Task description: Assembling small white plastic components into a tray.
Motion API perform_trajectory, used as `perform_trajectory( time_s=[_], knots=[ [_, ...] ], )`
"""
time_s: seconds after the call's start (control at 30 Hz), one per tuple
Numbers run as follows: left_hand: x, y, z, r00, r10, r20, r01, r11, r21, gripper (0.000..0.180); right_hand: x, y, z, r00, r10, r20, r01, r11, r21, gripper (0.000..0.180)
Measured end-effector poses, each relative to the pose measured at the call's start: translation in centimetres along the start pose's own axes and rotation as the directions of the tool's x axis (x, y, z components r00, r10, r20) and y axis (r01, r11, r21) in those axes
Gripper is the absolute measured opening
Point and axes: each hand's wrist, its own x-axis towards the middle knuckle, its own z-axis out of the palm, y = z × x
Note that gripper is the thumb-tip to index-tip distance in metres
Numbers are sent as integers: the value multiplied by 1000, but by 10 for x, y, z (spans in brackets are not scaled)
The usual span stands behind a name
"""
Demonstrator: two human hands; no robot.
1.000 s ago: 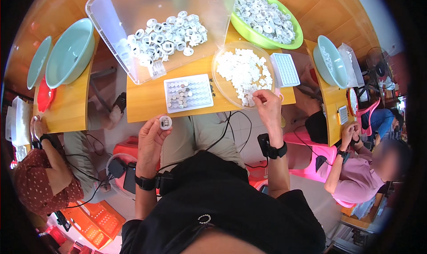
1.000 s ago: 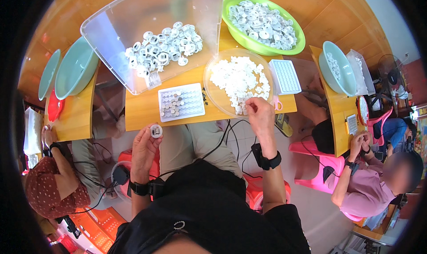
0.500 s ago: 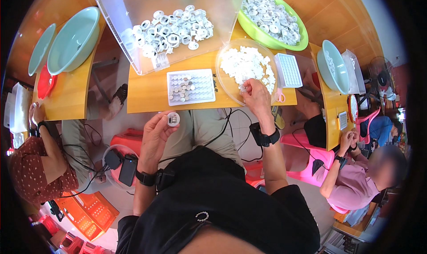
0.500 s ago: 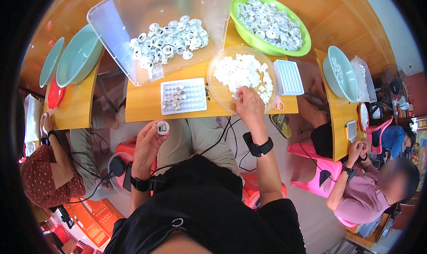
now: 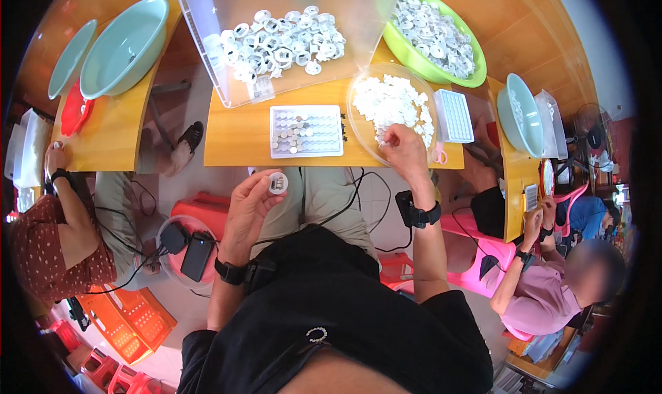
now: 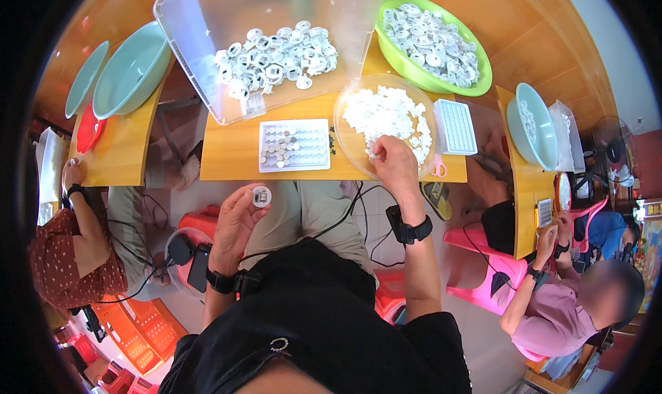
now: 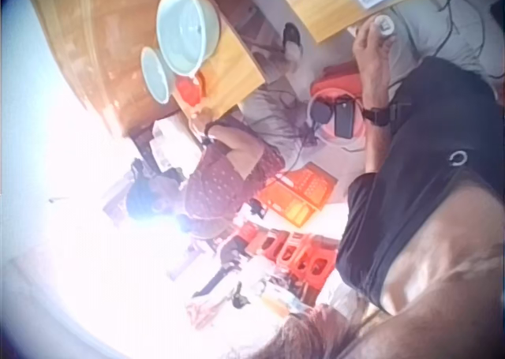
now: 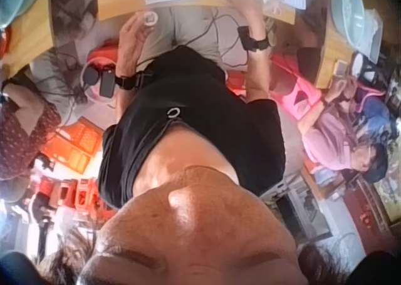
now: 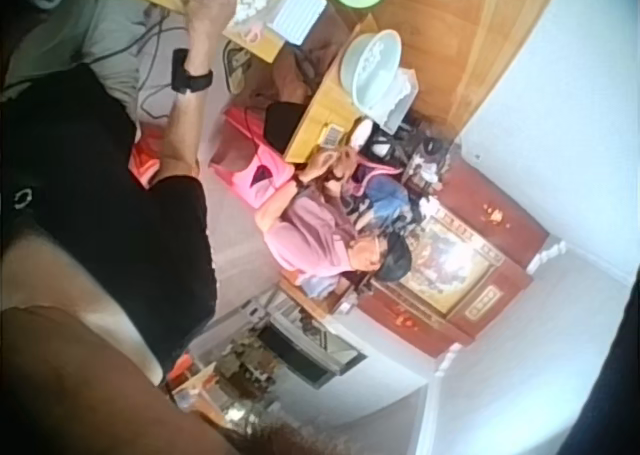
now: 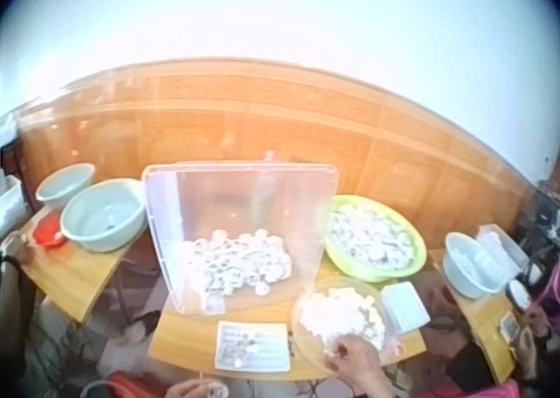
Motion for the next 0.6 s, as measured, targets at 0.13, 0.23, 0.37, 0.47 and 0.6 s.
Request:
perform_trajectory(
  time_s=[0.13,0.23,0.37,0.47,0.6],
  knots=[
    [2,-2,8,1000,5,-24,-5,1000,-14,27,1,4,-5,995,58,-80,-23,924,382,16],
    [8,0,19,997,-56,46,57,998,-26,27,-13,-37,-13,996,87,32,-91,830,550,16],
    [14,-1,25,989,-88,121,92,995,-27,26,-39,-98,5,986,-139,95,44,758,651,15],
    [14,0,29,989,-67,128,72,997,-31,25,-47,-123,16,966,-254,49,178,789,588,16],
    [14,1,31,988,-62,143,66,998,-22,25,-48,-130,19,951,-307,19,253,816,521,16]
  ],
)
